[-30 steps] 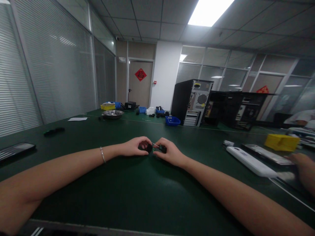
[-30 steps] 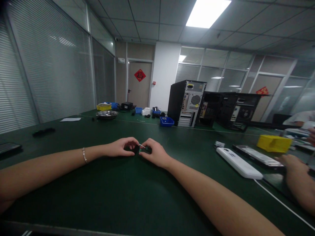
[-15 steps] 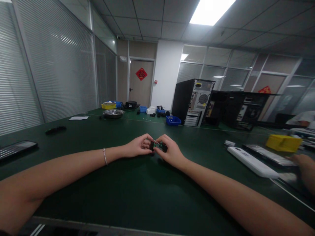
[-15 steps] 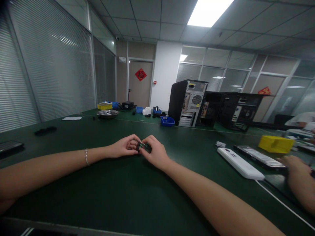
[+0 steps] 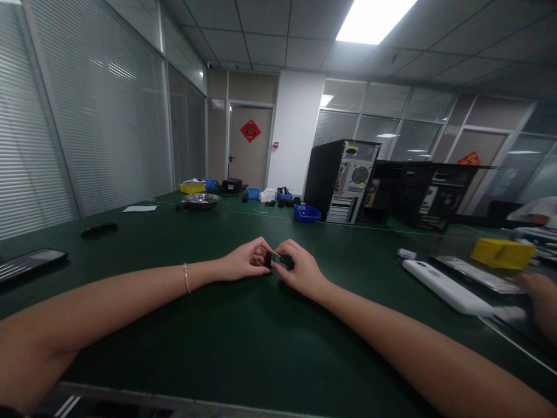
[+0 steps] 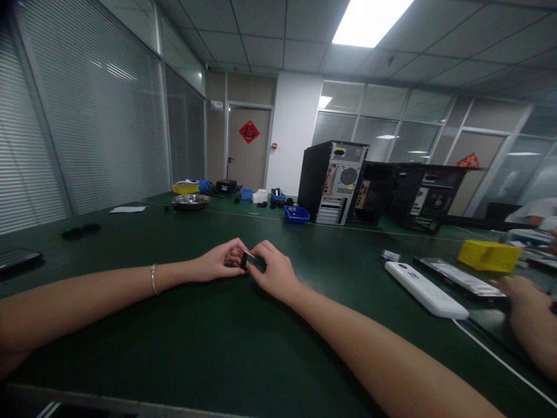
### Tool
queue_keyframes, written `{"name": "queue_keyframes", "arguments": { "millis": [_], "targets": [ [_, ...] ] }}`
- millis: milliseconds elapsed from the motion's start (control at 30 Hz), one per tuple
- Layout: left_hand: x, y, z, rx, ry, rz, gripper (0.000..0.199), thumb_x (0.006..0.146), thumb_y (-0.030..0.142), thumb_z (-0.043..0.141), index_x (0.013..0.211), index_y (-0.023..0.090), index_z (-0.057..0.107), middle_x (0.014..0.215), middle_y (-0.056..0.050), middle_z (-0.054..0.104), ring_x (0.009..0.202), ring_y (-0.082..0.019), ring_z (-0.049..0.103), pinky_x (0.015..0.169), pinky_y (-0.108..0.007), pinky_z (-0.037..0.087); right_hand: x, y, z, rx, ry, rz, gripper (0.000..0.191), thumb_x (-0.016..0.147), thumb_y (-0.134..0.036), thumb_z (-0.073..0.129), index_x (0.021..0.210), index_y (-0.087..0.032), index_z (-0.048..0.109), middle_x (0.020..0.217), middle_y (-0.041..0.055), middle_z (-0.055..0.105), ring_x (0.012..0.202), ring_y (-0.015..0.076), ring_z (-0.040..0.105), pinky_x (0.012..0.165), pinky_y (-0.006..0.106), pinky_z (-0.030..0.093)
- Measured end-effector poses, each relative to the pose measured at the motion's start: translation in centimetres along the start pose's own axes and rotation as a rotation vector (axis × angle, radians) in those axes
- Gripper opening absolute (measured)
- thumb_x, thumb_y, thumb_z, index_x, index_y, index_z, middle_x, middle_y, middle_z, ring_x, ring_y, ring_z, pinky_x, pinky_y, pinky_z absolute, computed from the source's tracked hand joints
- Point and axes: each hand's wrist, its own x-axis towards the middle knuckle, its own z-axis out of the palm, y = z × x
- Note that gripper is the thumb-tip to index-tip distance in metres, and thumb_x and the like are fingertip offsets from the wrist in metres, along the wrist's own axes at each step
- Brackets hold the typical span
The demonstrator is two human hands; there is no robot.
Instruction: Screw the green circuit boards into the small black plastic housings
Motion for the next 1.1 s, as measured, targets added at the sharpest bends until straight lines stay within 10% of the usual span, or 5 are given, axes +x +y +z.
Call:
{"name": "queue_keyframes", "arguments": {
  "millis": [733,900,1100],
  "targets": [
    [0.5,0.5,0.5,-0.109,0.029,-0.048,0.029,0.081,0.023,0.069,0.106,0.013,0.060,0.099,-0.007,0.067,0.089,-0.019,0.063,0.077,-0.031,0.049,0.1,-1.2,0.0,-0.020,-0.045,-0.067,0.022,0.092,-0.030,0.059,0.111,-0.019,0.061,0.106,0.0056,0.063,0.089,0.0187,0.062,0.075,0.036,0.053],
    [1.2,-0.5,-2.0,-0.095,0.311,-0.026,0.026,0.090,0.023,0.057,0.114,0.013,0.061,0.091,-0.005,0.066,0.083,-0.017,0.062,0.079,-0.033,0.050,0.2,-0.5,-0.2,-0.006,0.021,-0.026,0.032,0.093,-0.028,0.059,0.123,-0.019,0.053,0.112,0.0069,0.060,0.094,0.0209,0.062,0.080,0.040,0.053],
    [1.0,-2.4,-10.2,-0.055,0.894,-0.079,0.030,0.093,0.030,0.055,0.119,0.014,0.055,0.117,-0.010,0.059,0.097,-0.022,0.062,0.082,-0.041,0.053,-0.1,-0.2,-0.6,0.035,-0.022,-0.061,0.025,0.092,-0.025,0.060,0.116,-0.018,0.058,0.112,0.0068,0.061,0.094,0.0201,0.063,0.079,0.038,0.054]
  ]
}}
